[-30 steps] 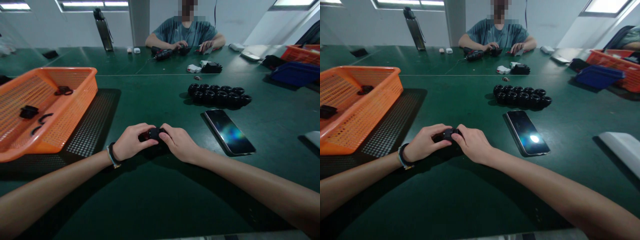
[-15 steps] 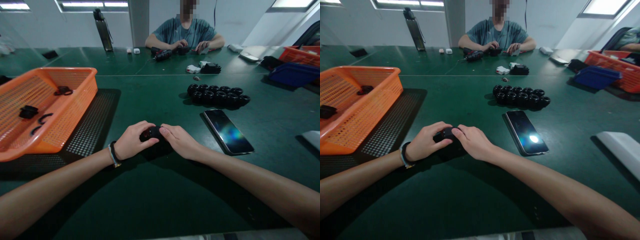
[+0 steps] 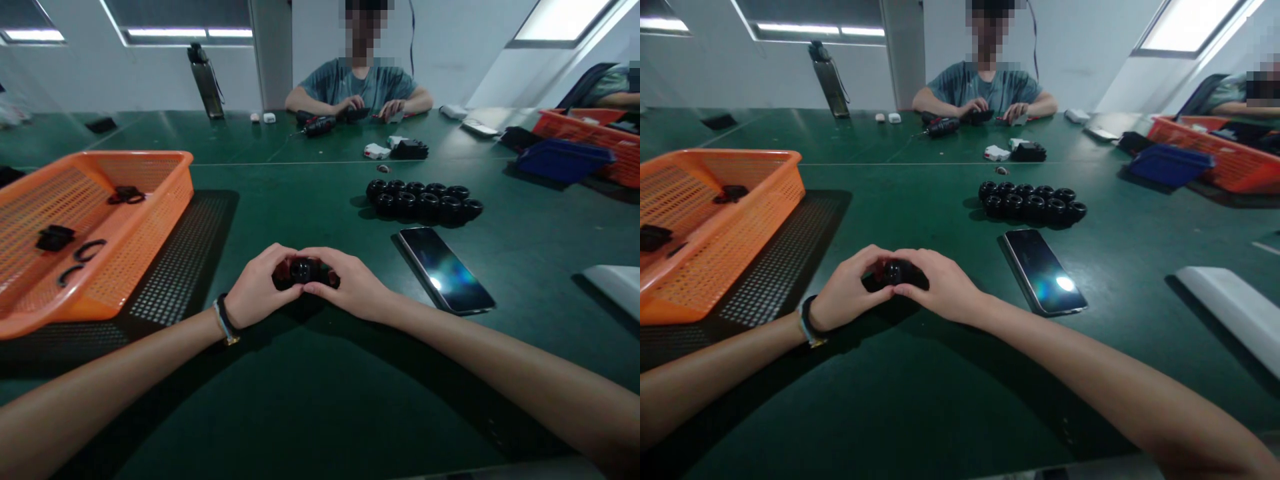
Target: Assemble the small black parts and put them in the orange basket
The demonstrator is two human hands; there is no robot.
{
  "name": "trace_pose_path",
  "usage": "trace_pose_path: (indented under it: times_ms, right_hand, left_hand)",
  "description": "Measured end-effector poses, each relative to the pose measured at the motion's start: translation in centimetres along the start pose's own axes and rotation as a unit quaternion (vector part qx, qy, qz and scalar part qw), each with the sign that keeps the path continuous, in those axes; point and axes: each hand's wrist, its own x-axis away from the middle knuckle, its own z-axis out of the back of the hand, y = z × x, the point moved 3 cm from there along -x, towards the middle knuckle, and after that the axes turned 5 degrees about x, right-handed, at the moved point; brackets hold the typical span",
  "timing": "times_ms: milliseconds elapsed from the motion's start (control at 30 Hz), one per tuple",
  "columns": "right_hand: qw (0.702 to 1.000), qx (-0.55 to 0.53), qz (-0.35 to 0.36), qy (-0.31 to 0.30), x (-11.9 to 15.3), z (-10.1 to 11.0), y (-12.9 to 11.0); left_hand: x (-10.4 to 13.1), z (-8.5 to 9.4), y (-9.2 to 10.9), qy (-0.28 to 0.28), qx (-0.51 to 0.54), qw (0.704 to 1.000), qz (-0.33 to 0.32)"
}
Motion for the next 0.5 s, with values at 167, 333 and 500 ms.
trace_pose_path:
  times_ms: [167,333,500]
  right_hand:
    - [0.998,-0.028,-0.047,0.039,-0.2,1.0,0.2]
    - [0.979,-0.099,-0.138,0.110,-0.9,2.7,1.3]
    - [0.929,-0.224,-0.253,0.153,-2.1,4.9,3.1]
  left_hand:
    - [0.1,-0.1,-0.4,0.016,0.039,0.999,0.002]
    - [0.1,-0.5,-0.5,-0.004,0.044,0.999,0.003]
    - [0.1,-0.4,-0.3,-0.018,0.021,1.000,-0.014]
